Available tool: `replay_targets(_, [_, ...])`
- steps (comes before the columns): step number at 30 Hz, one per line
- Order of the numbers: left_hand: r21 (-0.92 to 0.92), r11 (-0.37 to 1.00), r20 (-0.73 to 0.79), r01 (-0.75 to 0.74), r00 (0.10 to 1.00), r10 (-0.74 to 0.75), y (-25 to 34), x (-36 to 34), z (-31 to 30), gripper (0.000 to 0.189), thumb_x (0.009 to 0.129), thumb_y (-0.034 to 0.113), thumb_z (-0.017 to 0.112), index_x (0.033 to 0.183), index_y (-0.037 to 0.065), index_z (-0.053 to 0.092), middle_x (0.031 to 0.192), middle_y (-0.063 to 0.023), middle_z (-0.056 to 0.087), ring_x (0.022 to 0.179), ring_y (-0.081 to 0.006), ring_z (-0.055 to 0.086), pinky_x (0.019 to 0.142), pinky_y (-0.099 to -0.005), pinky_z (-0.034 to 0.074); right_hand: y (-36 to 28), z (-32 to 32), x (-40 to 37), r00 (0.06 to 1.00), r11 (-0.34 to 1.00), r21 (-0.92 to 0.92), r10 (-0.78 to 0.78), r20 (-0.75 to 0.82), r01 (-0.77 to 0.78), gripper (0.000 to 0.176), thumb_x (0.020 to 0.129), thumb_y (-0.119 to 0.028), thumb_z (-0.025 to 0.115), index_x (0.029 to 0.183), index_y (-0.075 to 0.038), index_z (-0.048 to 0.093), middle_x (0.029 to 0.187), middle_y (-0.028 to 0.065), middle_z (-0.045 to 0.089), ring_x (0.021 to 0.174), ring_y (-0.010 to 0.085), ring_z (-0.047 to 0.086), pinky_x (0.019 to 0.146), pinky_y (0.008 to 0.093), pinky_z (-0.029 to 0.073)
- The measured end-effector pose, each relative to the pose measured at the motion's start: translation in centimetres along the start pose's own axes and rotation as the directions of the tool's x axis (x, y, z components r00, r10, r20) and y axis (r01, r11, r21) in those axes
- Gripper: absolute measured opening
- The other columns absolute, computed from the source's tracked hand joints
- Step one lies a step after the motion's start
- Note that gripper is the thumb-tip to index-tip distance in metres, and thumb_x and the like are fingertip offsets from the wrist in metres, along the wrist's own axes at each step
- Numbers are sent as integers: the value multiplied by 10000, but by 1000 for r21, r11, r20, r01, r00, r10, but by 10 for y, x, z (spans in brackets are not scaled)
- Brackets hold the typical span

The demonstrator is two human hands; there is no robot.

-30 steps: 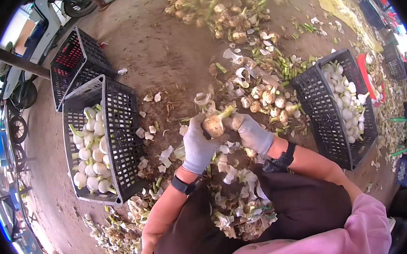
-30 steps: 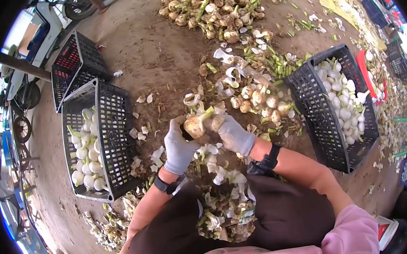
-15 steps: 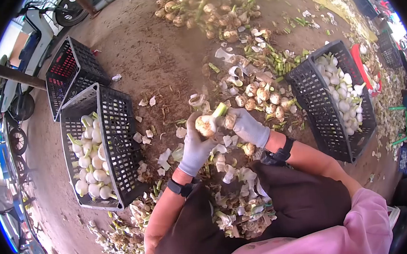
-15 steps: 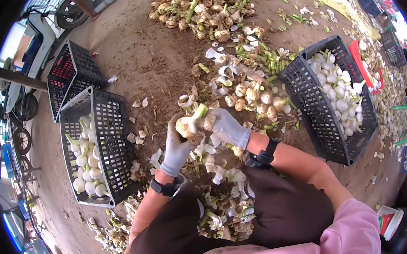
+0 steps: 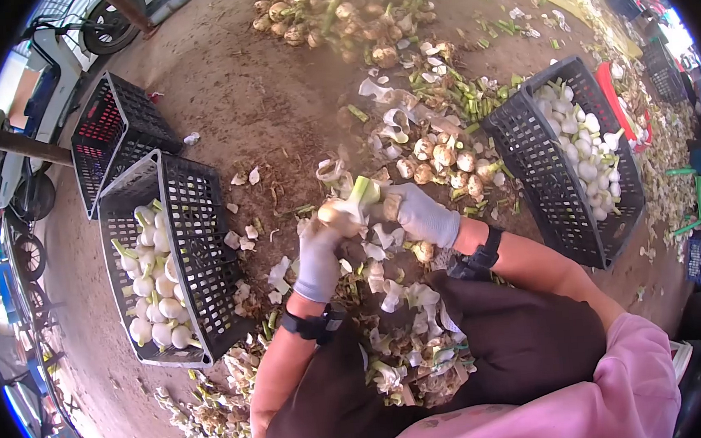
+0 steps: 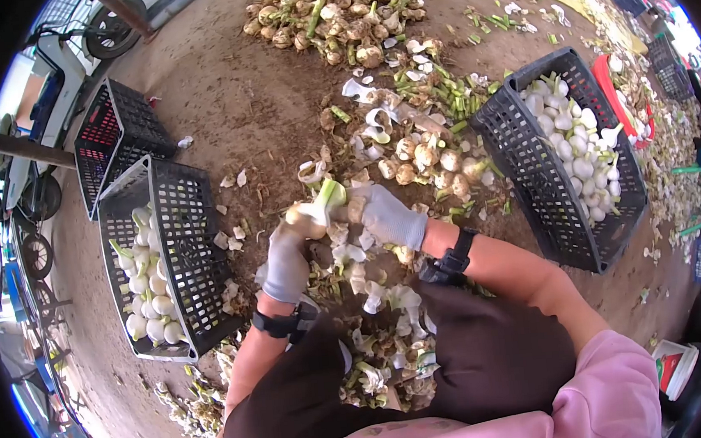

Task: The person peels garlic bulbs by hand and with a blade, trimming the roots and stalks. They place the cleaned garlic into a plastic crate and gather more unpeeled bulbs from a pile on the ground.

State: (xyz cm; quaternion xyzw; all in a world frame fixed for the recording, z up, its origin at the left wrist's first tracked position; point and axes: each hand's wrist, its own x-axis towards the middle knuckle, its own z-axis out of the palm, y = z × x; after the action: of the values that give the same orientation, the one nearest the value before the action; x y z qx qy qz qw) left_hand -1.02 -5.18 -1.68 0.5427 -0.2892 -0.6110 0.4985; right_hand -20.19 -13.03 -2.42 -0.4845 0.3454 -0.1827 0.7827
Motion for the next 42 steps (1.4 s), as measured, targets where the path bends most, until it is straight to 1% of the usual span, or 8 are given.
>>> replay_targets(1, [-301, 939, 108, 169, 984, -143, 3, 2, -5, 401, 773, 63, 746, 1116, 12, 544, 856, -67, 663, 636, -92, 617, 589, -251, 510, 0, -1, -1, 1000, 999, 35, -22, 20, 21, 301, 869, -152, 671, 1142, -26, 647, 964, 9, 653, 888, 77, 568, 773, 288, 486])
replay_targets(8, [729, 478, 136, -490, 788, 600, 9, -12, 24, 641, 674, 195, 867, 1175, 42, 495, 953, -153, 666, 857, -277, 686, 721, -353, 542, 17, -3, 9, 806, 736, -334, -560, 190, 590, 490, 815, -104, 700, 1282, -140, 556, 1044, 82, 613, 946, 267, 612, 814, 377, 507])
replay_targets(25, [757, 494, 62, -428, 799, 598, 7, -16, 21, 547, 679, 170, 875, 1099, -7, 571, 939, -99, 695, 814, -175, 678, 759, -293, 543, 4, -3, 3, 727, 472, -600, -620, 295, 646, 352, 772, -16, 637, 1122, -52, 626, 980, 132, 628, 846, 300, 620, 773, 356, 500])
replay_targets(28, [97, 991, -30, -92, 995, 95, 1, -9, 7, 487, 831, 411, 727, 1103, 26, 603, 898, -136, 689, 707, -195, 661, 632, -290, 534, 17, -4, 10, 971, 971, 12, -238, 31, 237, 308, 785, -13, 622, 1087, -72, 651, 956, 93, 616, 869, 242, 617, 790, 324, 496])
replay_targets(29, [-296, 931, 315, 211, 942, -113, 7, -9, -3, 625, 910, 609, 485, 1120, 36, 618, 842, -140, 671, 608, -193, 614, 533, -291, 489, 10, -14, 9, 843, 702, -501, -527, 114, 506, 187, 825, -74, 644, 1009, -61, 673, 959, 51, 608, 884, 182, 599, 792, 292, 488])
replay_targets(33, [-456, 837, 327, 302, 932, -158, 16, -13, 13, 613, 921, 593, 502, 1174, 37, 552, 907, -75, 647, 596, -174, 613, 502, -267, 487, 11, -4, 14, 772, 656, -501, -635, 40, 565, 178, 881, -157, 648, 1015, -44, 683, 955, 19, 611, 865, 132, 568, 734, 285, 471])
replay_targets(38, [-89, 991, -111, -103, 990, 92, -22, 10, 1, 620, 723, 73, 819, 1252, 63, 496, 1025, -41, 584, 823, -114, 592, 712, -254, 514, 15, 2, 14, 953, 953, -18, -302, 4, 302, 246, 933, -132, 594, 1146, -33, 667, 888, -30, 639, 787, 45, 540, 701, 242, 467])
replay_targets(42, [818, 408, 50, -405, 757, 651, 13, 1, 0, 509, 716, 68, 761, 1178, 54, 546, 903, -68, 597, 661, -163, 573, 615, -289, 483, 7, -2, 11, 792, 703, -374, -579, 193, 605, 334, 829, -104, 659, 1159, -51, 649, 1056, 67, 679, 915, 169, 641, 810, 300, 505])
